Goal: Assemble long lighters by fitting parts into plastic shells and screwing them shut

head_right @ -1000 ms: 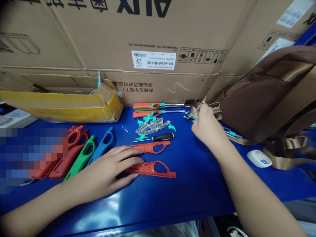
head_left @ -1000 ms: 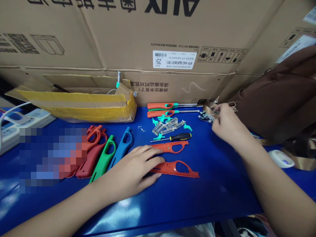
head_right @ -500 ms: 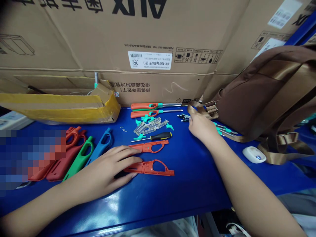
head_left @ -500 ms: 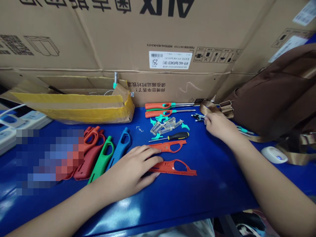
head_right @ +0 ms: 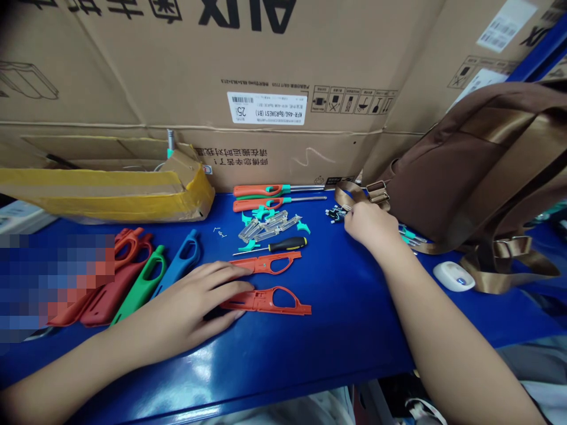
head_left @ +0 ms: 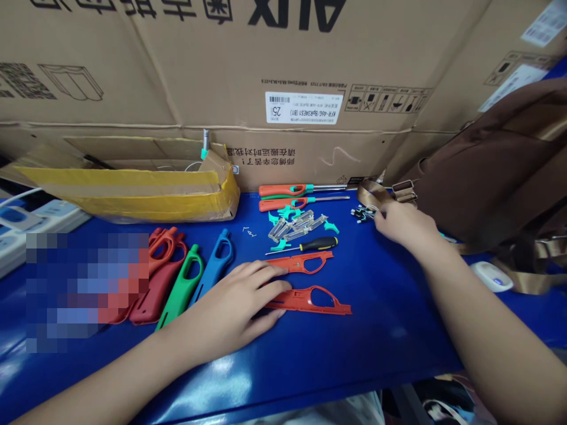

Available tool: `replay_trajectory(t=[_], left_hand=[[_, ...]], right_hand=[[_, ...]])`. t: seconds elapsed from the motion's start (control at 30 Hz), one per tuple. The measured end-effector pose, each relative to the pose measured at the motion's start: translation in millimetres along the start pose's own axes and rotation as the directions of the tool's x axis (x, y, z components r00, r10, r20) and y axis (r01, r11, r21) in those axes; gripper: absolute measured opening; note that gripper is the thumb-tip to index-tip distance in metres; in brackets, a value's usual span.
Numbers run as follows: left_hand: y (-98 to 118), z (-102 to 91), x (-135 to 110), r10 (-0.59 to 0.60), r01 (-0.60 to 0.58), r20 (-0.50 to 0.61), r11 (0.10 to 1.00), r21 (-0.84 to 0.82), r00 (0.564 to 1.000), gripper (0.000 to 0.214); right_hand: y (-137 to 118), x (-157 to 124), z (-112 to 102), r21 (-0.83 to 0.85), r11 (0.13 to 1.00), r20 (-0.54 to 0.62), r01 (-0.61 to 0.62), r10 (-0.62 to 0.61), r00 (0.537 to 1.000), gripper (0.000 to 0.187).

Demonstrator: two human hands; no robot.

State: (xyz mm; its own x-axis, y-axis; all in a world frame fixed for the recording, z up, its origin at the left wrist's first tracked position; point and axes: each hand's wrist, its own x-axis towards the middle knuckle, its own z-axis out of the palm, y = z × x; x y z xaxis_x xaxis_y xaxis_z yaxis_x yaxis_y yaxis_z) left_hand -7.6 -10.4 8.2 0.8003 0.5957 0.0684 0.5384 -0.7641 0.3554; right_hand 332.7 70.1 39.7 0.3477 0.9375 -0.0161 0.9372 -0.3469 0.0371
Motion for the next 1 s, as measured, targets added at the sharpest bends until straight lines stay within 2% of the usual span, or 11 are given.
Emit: replay_trajectory(t=[0.17, 0.4, 0.7, 0.87, 1.0], left_hand=[[0.5, -0.1, 0.4, -0.002, 0.002, 0.0, 1.0, 0.017, 1.0, 0.03], [0.6, 0.5, -0.9, 0.005, -0.005, -0.001, 1.0, 0.013, 1.0, 0.03], [-0.5, -0.4, -0.7, 0.004, -0.004, 0.007, 1.0, 0.015, 1.0, 0.03], [0.0, 0.3, -0.8, -0.001, 0.001, 0.01, 1.0, 0.009, 1.0, 0.03], [0.5, 0.0, -1.4, 0.0, 0.0, 0.01, 1.0, 0.006, 1.0, 0.029]], right_hand=[[1.5, 4.5, 9.2, -0.001, 1.0, -0.004, -0.019, 0.019, 1.0, 0.036], [1.1, 14.3, 25.0, 0.04, 0.996, -0.052, 0.078, -0.076, 0.996, 0.034], [1.3, 14.9, 23.9, 0.115, 0.991, -0.146, 0.07, -0.053, 0.988, 0.045], [4.7, 18.7, 29.1, 0.111, 0.988, -0.117, 0.108, -0.095, 0.989, 0.052], [8.0, 21.9, 30.0, 0.095, 0.991, -0.089, 0.092, -0.083, 0.993, 0.044]])
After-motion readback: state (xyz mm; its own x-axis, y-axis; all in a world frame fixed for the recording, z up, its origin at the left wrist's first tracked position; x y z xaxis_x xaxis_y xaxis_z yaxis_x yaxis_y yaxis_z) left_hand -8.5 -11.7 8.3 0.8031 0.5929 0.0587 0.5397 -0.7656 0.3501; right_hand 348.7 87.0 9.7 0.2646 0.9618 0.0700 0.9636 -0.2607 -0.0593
